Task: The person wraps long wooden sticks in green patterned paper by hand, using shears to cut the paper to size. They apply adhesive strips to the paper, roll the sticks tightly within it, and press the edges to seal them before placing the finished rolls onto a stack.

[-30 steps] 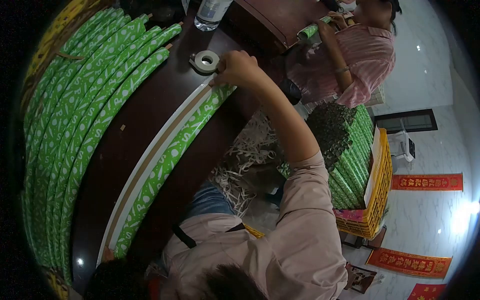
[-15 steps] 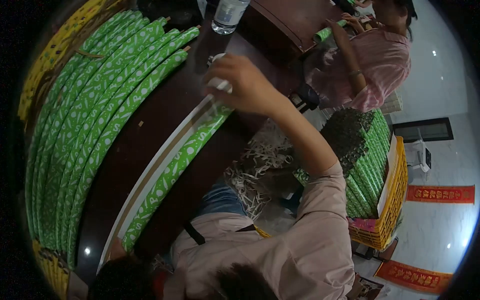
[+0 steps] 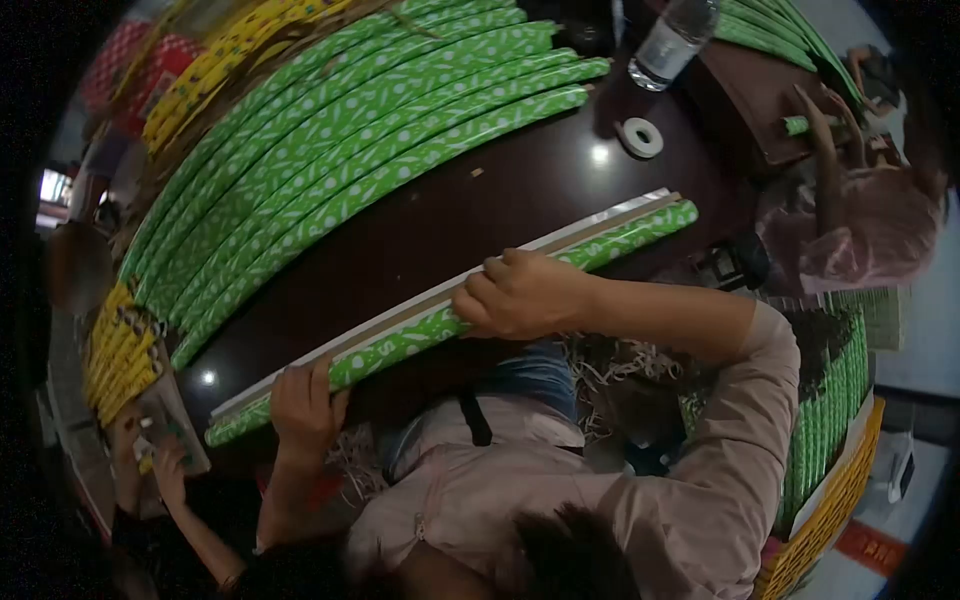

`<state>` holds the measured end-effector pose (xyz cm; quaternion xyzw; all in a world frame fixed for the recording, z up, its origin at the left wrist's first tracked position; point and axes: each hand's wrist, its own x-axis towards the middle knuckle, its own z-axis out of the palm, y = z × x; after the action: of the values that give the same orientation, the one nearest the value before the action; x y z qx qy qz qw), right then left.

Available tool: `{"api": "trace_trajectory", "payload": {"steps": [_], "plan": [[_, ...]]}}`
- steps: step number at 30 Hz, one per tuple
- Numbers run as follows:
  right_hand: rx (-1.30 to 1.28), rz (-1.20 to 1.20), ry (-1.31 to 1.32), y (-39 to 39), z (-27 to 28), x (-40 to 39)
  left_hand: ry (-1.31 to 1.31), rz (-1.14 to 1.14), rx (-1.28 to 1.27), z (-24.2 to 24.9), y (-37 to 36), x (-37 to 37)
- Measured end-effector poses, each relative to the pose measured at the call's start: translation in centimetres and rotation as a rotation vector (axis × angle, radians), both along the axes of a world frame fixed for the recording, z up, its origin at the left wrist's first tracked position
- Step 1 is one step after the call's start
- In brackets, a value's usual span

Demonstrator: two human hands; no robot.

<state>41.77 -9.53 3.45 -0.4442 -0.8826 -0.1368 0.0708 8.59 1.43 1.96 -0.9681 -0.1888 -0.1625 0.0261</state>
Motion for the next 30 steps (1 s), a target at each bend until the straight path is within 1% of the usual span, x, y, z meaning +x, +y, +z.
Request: {"api": "trace_trajectory", "payload": {"steps": [1,3,4,6,7,9,10,11,12,13,14,16,17,20,21,23,24,25,27,28,30], "plan": [[-0.035,-0.016,-0.034,0.2,0.2,0.0,-0.001,-0.004,0.047,0.2,0.0,0.1],[-0.036,-0.039,-0.038,0.2,1.0,-0.7,-0.015,-0.047,0.039,0.7,0.3,-0.1],[-0.149,-0.128,-0.058,-0.3,1.0,-1.4,-0.018,-0.048,0.023,0.7,0.2,-0.3],[-0.058,-0.093,-0.053,0.1,1.0,-1.9,-0.015,-0.056,0.018,0.8,0.1,-0.3],[-0.103,-0.101,-0.067,-0.1,0.3,-1.6,-0.006,-0.06,0.024,0.9,0.0,-0.3],[-0.069,-0.112,-0.154,-0.1,-0.2,-1.2,-0.011,-0.055,0.057,0.9,0.0,-0.3],[-0.041,-0.107,-0.112,0.0,0.0,-1.4,-0.031,-0.046,0.07,0.5,-0.1,-0.3],[-0.044,-0.121,-0.14,-0.1,-0.5,-1.2,-0.046,-0.026,0.09,0.3,-0.4,-0.3],[-0.047,-0.14,-0.168,-0.3,-1.0,-0.9,-0.061,-0.013,0.109,-0.1,-0.5,-0.3],[-0.106,-0.133,-0.137,-0.2,-0.6,-0.9,-0.061,-0.003,0.165,-0.6,-0.4,-0.3],[-0.108,-0.102,-0.13,0.0,-0.8,-0.9,-0.05,0.027,0.162,-0.7,-0.3,-0.3],[-0.137,-0.131,-0.085,0.2,-1.0,-0.9,-0.073,0.042,0.268,-0.4,-0.2,-0.2],[-0.186,-0.148,-0.112,0.4,-1.1,-0.8,-0.075,0.053,0.281,-0.5,-0.2,-0.2],[-0.143,-0.12,-0.139,0.9,-0.4,-1.4,-0.08,0.09,0.258,-0.7,-0.4,-0.5],[-0.072,-0.059,-0.131,1.1,-0.1,-1.4,-0.095,0.064,0.246,-0.7,-0.5,-0.4],[0.04,0.052,-0.146,2.1,0.2,-2.0,-0.059,0.125,0.247,-0.7,-0.5,-0.2],[-0.031,0.039,-0.152,1.9,0.1,-2.0,-0.058,0.128,0.236,-0.7,-0.6,-0.1],[-0.015,0.049,-0.124,1.9,-0.2,-2.1,-0.079,0.086,0.22,-0.7,-0.6,-0.1],[0.043,0.054,-0.093,1.9,-0.7,-2.2,-0.033,0.103,0.189,-0.6,-0.4,-0.2],[0.053,0.047,-0.115,1.8,-0.7,-2.3,0.049,0.103,0.109,-0.3,-0.5,-0.5],[0.082,0.046,-0.124,1.8,-1.1,-2.2,-0.008,0.056,0.051,0.2,-0.2,-0.3]]}}
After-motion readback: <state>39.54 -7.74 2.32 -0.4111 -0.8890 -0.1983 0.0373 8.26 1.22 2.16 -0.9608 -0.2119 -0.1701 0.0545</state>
